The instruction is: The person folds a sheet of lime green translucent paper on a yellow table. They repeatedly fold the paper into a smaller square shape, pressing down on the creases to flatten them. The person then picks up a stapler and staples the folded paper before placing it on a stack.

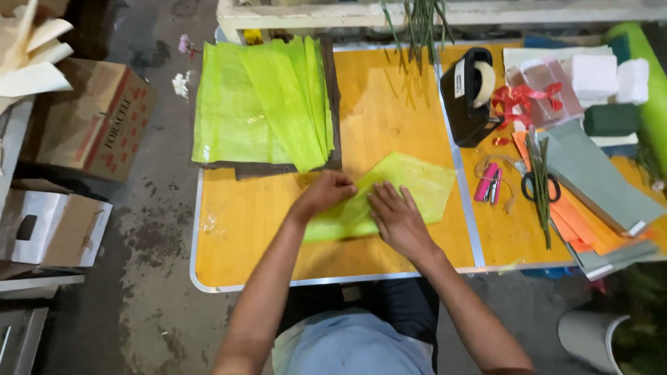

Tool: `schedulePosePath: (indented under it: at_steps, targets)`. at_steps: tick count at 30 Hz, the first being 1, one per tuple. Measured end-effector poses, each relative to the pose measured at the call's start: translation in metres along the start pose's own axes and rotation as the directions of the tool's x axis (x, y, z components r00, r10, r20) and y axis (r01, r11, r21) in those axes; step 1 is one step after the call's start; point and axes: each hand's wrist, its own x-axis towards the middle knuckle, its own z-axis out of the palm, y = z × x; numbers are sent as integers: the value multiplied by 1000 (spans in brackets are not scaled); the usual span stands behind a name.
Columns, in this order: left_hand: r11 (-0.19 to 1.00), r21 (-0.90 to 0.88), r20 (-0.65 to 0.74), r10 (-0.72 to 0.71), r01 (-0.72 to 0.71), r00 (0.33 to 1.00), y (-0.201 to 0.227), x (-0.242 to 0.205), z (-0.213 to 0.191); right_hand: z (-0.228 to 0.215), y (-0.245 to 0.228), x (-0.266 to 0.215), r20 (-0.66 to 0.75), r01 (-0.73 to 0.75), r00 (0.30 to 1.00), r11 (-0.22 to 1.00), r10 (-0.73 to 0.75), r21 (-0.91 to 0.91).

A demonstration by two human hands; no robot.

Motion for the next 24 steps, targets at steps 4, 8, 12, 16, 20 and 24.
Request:
schedulePosePath:
  at_steps: [4,8,12,16,20,24]
  targets:
    - [986,129,84,91,-102,992,-62,47,9,13,-10,-5,86,-62,994,998,60,17]
    - [984,169,-97,67,-50,993,-72,68,23,15,-11,-2,56,-78,996,997,76,28]
    - [972,227,-119,93,-65,989,-94,88,31,14,-11,-2,20,-113,994,992,112,56]
    - [982,158,-83,121,-107,989,-82,75,25,-1,16,-6,-81,-205,974,976,210,75]
    - [997,41,-55,69,-67,996,-61,55,17,-39,86,-19,-511,-587,708,809,488,-40]
    - [998,-23,-82,58,-60,995,-52,43,14,-42,159,-39,-271,-854,485,517,831,54]
